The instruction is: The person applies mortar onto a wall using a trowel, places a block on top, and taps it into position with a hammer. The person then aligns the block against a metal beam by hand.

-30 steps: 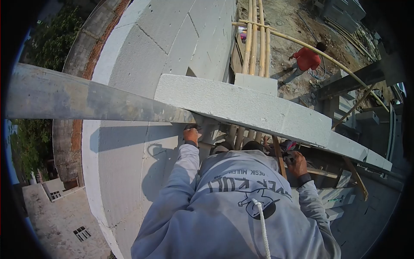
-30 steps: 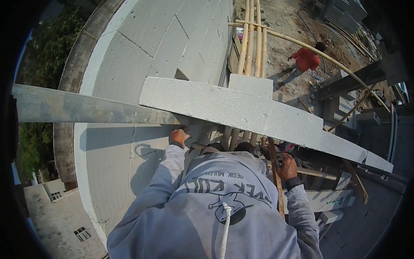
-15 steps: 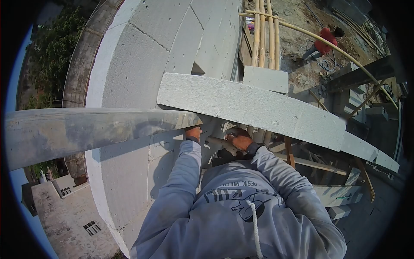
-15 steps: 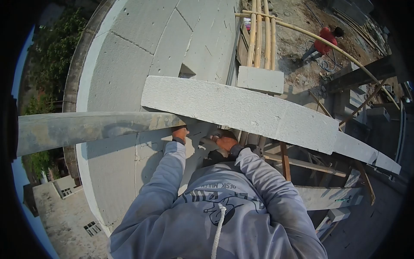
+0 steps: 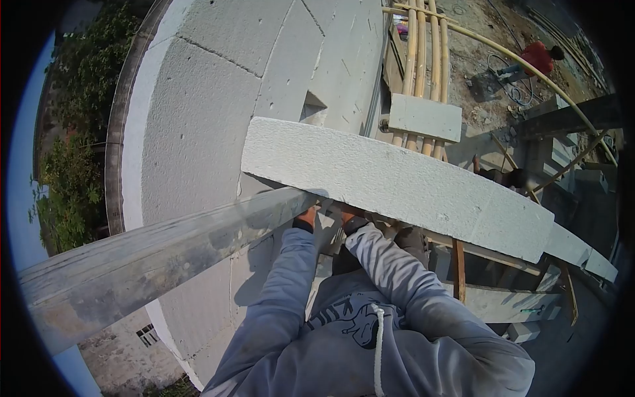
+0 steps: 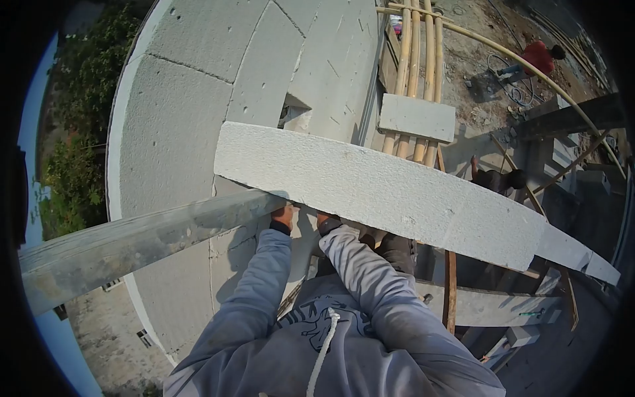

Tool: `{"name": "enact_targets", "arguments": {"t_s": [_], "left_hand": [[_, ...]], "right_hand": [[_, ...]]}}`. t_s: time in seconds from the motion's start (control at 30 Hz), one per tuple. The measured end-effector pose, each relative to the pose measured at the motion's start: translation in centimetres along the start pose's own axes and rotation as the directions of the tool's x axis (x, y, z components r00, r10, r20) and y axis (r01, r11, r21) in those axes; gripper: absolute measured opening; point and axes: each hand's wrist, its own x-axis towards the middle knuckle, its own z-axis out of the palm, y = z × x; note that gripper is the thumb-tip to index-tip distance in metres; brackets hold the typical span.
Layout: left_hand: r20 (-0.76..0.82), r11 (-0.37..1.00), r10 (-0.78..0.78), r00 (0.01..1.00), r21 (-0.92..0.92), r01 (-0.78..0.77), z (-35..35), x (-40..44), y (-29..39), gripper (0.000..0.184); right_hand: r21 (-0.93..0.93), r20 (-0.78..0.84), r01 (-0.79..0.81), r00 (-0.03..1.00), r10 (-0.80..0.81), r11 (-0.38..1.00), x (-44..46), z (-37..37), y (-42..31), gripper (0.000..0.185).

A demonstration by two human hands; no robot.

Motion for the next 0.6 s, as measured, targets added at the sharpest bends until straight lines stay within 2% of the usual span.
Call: {"name": "enact_targets", "arguments": {"t_s": [0.23,0.6], "left_hand": [[0.075,0.999,-0.044,0.996,-0.01,0.045,-1.6,1.1,-0.2,0.028],[0.158,0.996,-0.084,0.984,-0.002,0.085,-2.5,2.2,1.6,0.029]], "right_hand": [[-0.072,-0.024,0.015,1.0,-0.017,0.997,-0.6,-1.0,-2.4,0.03],[-0.169,0.068,0.062,0.996,-0.052,0.984,-1.0,-2.7,-4.0,0.032]]}}
